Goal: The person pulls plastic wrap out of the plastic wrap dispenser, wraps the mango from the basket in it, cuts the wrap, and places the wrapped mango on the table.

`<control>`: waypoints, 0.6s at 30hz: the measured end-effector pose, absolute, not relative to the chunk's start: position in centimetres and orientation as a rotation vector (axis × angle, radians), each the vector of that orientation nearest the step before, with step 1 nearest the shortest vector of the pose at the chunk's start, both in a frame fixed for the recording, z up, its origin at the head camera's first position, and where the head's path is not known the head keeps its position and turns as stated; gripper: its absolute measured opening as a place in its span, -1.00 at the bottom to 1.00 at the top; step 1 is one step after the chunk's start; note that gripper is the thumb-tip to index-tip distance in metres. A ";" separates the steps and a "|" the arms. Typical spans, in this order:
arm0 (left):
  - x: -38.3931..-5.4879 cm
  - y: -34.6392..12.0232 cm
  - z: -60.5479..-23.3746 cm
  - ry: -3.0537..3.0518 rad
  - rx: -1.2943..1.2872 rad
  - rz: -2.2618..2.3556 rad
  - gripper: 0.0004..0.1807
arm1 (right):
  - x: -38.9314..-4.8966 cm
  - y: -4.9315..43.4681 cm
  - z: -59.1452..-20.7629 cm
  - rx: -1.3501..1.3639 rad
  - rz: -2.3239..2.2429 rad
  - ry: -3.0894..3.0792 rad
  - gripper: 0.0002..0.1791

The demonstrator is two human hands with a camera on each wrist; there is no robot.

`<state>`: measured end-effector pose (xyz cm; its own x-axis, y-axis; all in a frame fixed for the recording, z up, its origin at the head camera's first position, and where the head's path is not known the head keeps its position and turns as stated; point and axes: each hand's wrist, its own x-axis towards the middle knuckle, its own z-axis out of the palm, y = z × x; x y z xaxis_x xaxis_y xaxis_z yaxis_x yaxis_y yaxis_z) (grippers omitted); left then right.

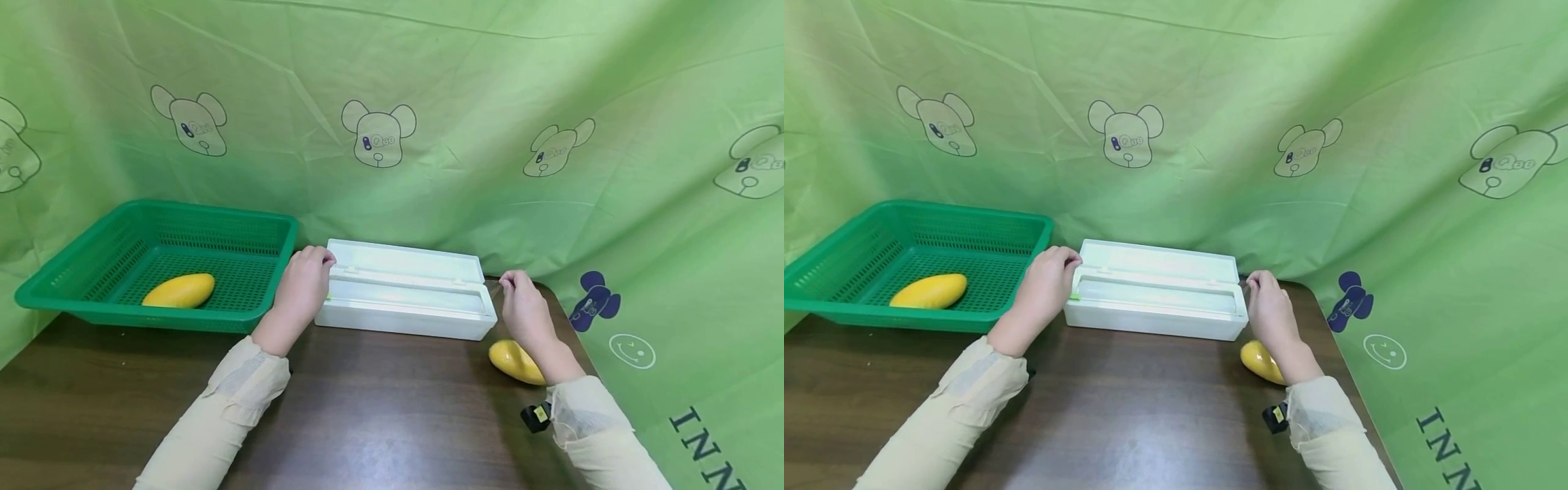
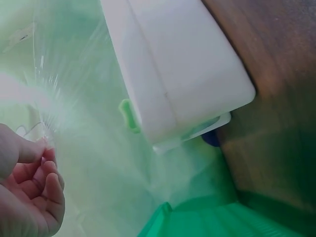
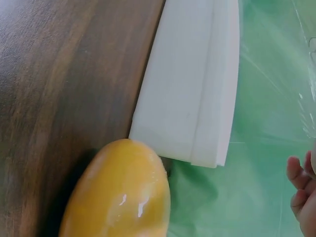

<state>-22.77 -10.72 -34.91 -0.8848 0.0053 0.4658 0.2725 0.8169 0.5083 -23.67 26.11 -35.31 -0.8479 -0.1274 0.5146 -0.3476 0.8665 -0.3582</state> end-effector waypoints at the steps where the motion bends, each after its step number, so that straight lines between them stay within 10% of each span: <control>1: -22.7 -10.7 -34.8 -2.540 -0.209 -0.818 -0.87 | -23.6 26.1 -35.2 0.337 0.619 -2.541 -0.87; 18: -20.6 -11.4 -32.5 -2.387 -0.312 -0.850 -0.89 | -22.6 26.3 -33.4 0.384 0.676 -2.323 -0.89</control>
<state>-20.60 -11.38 -32.48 -0.8047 0.0244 0.5932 0.3939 0.7695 0.5028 -22.61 26.26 -33.37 -0.7264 -0.0870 0.6817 -0.4393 0.8217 -0.3632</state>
